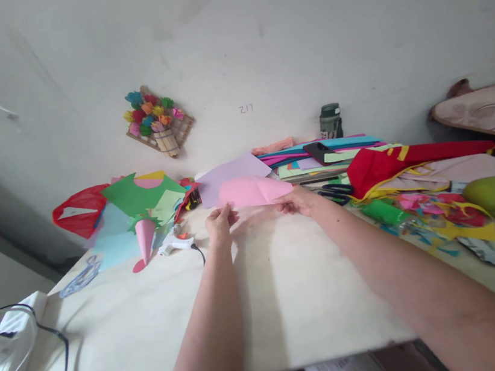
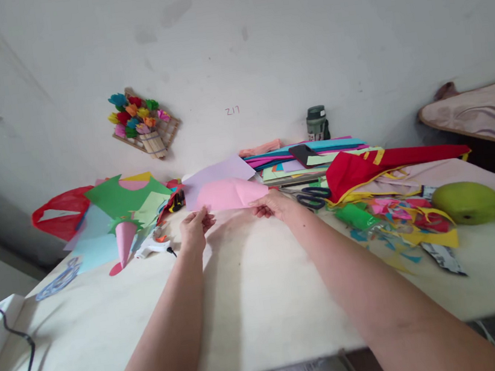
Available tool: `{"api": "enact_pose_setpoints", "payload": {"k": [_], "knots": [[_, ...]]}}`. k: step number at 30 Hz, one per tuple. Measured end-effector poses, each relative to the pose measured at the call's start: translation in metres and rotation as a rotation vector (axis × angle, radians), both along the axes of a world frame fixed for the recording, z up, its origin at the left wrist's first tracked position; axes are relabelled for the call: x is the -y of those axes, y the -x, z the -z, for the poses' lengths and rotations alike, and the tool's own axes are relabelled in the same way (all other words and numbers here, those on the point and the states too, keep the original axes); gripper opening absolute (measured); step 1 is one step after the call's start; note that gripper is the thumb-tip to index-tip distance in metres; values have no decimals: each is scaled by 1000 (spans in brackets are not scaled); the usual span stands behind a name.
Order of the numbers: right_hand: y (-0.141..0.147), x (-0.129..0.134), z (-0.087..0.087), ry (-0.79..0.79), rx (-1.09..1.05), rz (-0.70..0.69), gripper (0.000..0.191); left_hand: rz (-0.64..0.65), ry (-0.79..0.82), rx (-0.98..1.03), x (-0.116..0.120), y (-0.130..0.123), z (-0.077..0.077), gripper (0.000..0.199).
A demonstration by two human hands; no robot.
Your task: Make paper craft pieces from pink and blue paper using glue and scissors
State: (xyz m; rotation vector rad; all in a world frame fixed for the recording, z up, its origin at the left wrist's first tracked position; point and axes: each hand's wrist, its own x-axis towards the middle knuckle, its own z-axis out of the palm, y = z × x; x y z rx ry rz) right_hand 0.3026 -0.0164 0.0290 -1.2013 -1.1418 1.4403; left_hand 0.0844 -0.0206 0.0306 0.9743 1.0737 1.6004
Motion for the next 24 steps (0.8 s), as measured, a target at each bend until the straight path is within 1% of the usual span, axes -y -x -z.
{"api": "enact_pose_setpoints", "payload": {"k": [5,9,21,24], "knots": [[-1,-1,1,4,-7,23,15,22,10,-14,1,-1,-1,31],[-1,-1,2,6,-4,16,15,47,21,-31,2,0,-1,31],[0,1,-1,10,-31,4,11,-26,-89,8,1,0,-1,29],[-2,-1,1,20,-42,-15,13,2,-89,35,2,1,-1,28]]}}
